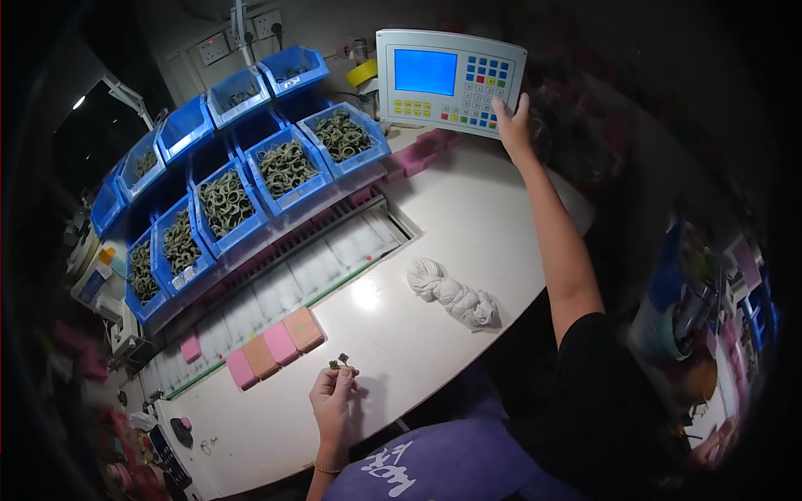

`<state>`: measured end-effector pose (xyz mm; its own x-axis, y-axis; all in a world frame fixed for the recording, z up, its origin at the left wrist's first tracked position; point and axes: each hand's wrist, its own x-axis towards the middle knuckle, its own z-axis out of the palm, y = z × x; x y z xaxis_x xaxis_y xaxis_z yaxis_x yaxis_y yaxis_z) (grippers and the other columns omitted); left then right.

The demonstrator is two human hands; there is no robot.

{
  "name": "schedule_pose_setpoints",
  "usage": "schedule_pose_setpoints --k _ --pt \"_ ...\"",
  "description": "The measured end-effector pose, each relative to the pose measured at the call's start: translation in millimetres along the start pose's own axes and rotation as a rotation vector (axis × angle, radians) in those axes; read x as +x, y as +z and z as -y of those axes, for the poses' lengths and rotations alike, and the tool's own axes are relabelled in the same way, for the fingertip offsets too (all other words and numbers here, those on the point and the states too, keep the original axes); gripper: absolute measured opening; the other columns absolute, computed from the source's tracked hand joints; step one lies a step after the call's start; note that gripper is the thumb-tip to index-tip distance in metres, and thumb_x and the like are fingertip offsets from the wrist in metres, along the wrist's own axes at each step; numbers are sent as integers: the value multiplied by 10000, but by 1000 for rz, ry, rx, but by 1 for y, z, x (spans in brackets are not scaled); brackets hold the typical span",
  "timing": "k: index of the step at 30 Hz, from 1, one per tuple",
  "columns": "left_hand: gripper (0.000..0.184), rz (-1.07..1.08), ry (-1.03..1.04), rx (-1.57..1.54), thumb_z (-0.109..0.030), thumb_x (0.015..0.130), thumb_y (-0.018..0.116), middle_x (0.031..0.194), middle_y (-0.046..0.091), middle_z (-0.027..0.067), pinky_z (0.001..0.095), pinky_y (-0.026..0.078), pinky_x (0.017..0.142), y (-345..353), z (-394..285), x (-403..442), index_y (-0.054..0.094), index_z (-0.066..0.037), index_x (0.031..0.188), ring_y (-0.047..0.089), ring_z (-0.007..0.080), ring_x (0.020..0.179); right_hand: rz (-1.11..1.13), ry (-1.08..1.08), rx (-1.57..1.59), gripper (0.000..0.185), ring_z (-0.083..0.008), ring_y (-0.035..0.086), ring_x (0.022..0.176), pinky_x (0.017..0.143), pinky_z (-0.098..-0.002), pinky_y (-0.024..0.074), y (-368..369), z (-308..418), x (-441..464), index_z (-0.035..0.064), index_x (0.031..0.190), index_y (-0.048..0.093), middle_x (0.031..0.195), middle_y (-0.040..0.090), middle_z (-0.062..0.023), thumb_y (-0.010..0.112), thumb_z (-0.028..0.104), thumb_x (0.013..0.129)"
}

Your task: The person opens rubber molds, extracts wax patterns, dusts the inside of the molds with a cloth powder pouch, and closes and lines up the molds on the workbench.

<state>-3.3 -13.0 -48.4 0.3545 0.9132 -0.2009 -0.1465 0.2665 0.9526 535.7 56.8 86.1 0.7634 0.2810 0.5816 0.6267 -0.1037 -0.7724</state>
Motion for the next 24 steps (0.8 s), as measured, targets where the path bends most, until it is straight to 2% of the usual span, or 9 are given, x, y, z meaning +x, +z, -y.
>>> schedule_pose_setpoints --k 3,7,9,11,13,14,16,18,24 --pt "143 11 -22 47 -142 1012 632 925 659 76 228 467 692 -4 5 1 624 -14 949 567 94 742 -48 -140 30 861 -448 500 1318 1098 -454 406 3 -20 4 -121 1476 313 1419 483 -340 663 460 946" --pt "131 64 -34 28 -126 1011 630 924 656 79 241 462 694 0 -2 4 634 2 984 554 98 736 -50 -86 6 852 -445 503 1314 1101 -445 402 -5 -3 -2 -96 1482 324 1433 472 -333 662 471 942" --pt "136 70 -34 -5 -127 1011 630 923 655 79 247 458 692 4 -6 4 635 7 996 545 97 727 -50 -49 -6 770 -432 505 1313 1088 -441 414 -9 12 -15 -64 1495 328 1431 479 -321 671 367 957" --pt "144 79 -76 -125 -132 1011 629 892 625 47 248 440 682 3 -11 2 639 12 1016 513 79 713 -226 -343 -29 652 -410 549 1258 1053 -440 445 -8 26 -60 -24 1471 387 1389 530 -278 691 222 949" --pt "145 15 -85 -174 -133 1011 629 877 605 29 245 431 677 9 -20 2 640 11 1022 499 68 709 -32 -475 -49 553 -373 594 1185 1003 -435 473 -10 50 -143 -11 1394 472 1301 599 -222 719 106 915" --pt "146 -13 -96 -205 -135 1011 628 863 585 11 241 421 671 11 -23 1 642 10 1028 484 57 705 148 -488 46 407 -343 634 1061 933 -423 497 -12 69 -198 -12 1225 588 1167 660 -174 764 112 880" --pt "167 -15 -50 -247 -145 994 664 849 593 -3 233 397 642 13 -26 1 678 18 1026 462 52 686 511 -606 172 233 -326 642 892 812 -406 514 -24 100 -290 19 1010 672 973 687 -141 798 104 834" --pt "158 -22 -18 -267 -137 987 674 847 591 -8 231 394 636 15 -29 1 675 15 1033 453 50 673 767 -507 288 239 -296 635 851 757 -391 510 -36 136 -345 38 995 677 911 669 -115 799 128 809" --pt "75 -10 67 -243 -93 965 694 808 587 -24 226 385 627 18 -23 -6 665 -24 959 461 41 667 708 -585 209 156 -274 581 715 640 -383 475 -28 152 -390 63 875 648 762 582 -85 748 158 804"
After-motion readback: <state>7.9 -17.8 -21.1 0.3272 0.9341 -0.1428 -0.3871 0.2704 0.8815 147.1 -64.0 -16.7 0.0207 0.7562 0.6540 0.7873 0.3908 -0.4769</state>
